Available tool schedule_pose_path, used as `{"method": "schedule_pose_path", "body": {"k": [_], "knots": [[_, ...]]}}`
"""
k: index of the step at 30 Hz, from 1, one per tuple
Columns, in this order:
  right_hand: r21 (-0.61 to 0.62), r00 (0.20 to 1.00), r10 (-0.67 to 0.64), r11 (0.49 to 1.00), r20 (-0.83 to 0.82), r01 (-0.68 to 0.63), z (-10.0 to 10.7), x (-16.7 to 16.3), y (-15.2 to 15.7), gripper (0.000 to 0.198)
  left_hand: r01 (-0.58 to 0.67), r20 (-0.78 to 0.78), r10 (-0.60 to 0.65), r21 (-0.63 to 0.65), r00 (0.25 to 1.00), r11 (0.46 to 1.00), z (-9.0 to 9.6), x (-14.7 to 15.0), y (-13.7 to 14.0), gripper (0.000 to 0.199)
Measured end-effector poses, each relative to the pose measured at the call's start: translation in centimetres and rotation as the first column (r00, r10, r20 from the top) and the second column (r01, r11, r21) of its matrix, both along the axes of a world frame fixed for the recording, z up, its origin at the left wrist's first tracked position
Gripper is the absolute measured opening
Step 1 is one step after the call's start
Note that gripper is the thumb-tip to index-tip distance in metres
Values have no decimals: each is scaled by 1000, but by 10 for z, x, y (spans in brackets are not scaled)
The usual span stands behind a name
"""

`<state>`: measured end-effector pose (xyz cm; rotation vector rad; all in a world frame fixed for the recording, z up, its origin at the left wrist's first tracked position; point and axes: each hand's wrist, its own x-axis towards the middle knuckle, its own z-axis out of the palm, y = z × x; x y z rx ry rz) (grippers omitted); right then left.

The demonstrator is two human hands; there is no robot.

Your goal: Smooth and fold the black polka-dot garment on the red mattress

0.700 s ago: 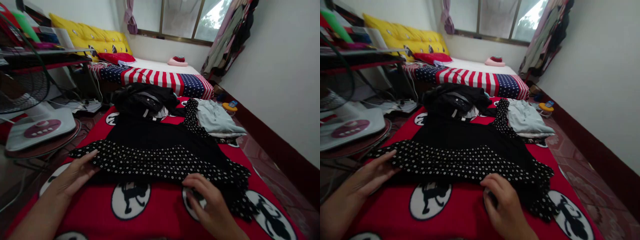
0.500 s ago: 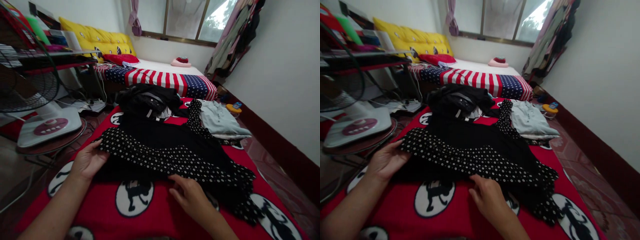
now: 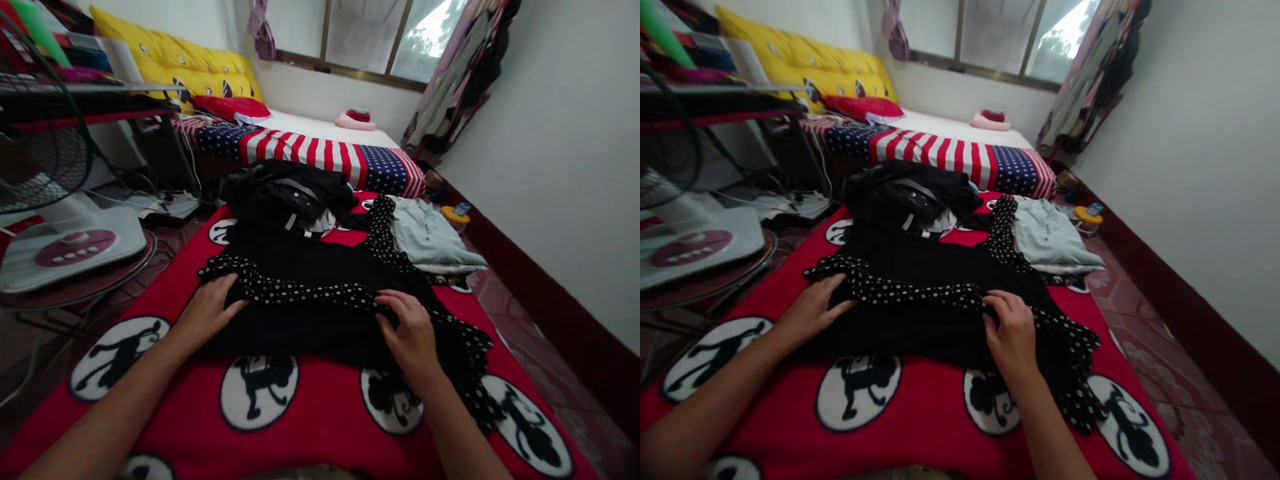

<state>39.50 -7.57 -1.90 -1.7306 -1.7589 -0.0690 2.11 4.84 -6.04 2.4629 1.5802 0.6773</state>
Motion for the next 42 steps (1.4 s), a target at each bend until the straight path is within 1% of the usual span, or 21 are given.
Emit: {"method": "schedule_pose_path", "body": {"k": [2, 3, 4, 6, 8, 10, 13, 17, 19, 21, 23, 26, 28, 30, 33, 34, 35, 37, 39, 41, 42], "knots": [[86, 990, -109, 991, 90, 102, -4, 10, -8, 37, 16, -14, -16, 1, 1000, 1000, -2, 1, 3, 47], [142, 985, -142, 982, 94, 128, -6, 14, -14, 39, 9, -23, -8, 11, 1000, 1000, -1, 2, 3, 45], [199, 986, -146, 972, 85, 126, -8, 17, -21, 36, -6, -34, 7, 30, 999, 1000, 1, 3, 2, 40], [261, 997, -42, 965, 65, 24, -13, 22, -38, 23, -34, -53, 38, 84, 998, 996, 5, 5, -4, 30], [200, 989, 133, 969, 63, -143, -18, 24, -55, 21, -46, -39, 51, 130, 998, 990, 8, 5, -16, 22], [84, 968, 243, 965, 57, -247, -22, 27, -69, 22, -46, 20, 44, 137, 999, 989, 10, 3, -29, 23], [16, 974, 220, 975, 61, -221, -25, 28, -78, 22, 34, 142, -48, 97, 989, 995, 6, -2, -47, 26], [-6, 985, 148, 989, 93, -148, -26, 22, -71, 26, 298, 188, -294, 4, 937, 955, 0, -6, -60, 32], [-83, 983, 126, 990, 134, -116, -24, 17, -63, 23, 338, 164, -334, 0, 928, 941, -1, -7, -63, 35], [-161, 975, 128, 982, 182, -99, -17, 14, -54, 12, 347, 143, -345, 7, 928, 938, -2, -9, -62, 28], [-209, 962, 180, 968, 204, -137, -5, 17, -50, 9, 375, 128, -370, -14, 920, 927, 0, -12, -58, 23], [-276, 934, 330, 919, 139, -283, 16, 29, -53, 11, 392, 153, -382, -43, 911, 919, 9, -21, -47, 25], [-323, 921, 384, 881, 64, -345, 27, 35, -60, 11, 385, 177, -368, -72, 913, 920, 18, -26, -40, 26], [-407, 916, 401, 838, 7, -364, 33, 35, -70, 9, 405, 151, -383, -163, 911, 900, 28, -30, -36, 25], [-549, 905, 419, 741, -71, -386, 34, 25, -81, 10, 417, 37, -431, -339, 901, 843, 40, -24, -37, 18], [-561, 909, 406, 732, -99, -388, 34, 19, -83, 9, 417, 17, -442, -361, 897, 834, 43, -18, -40, 18], [-548, 914, 383, 741, -129, -388, 34, 14, -83, 7, 420, 17, -444, -355, 896, 835, 43, -10, -45, 20], [-478, 927, 326, 794, -186, -375, 31, 4, -81, 7, 446, 52, -452, -290, 891, 847, 39, 9, -58, 24], [-435, 936, 283, 831, -207, -347, 25, 0, -76, 14, 496, 57, -497, -221, 866, 840, 30, 27, -73, 40], [-438, 952, 245, 847, -181, -301, 14, 2, -73, 14, 555, 8, -566, -207, 824, 805, 20, 40, -84, 56], [-445, 960, 230, 851, -162, -279, 8, 4, -71, 13, 580, -7, -595, -219, 803, 785, 16, 42, -87, 58]]}}
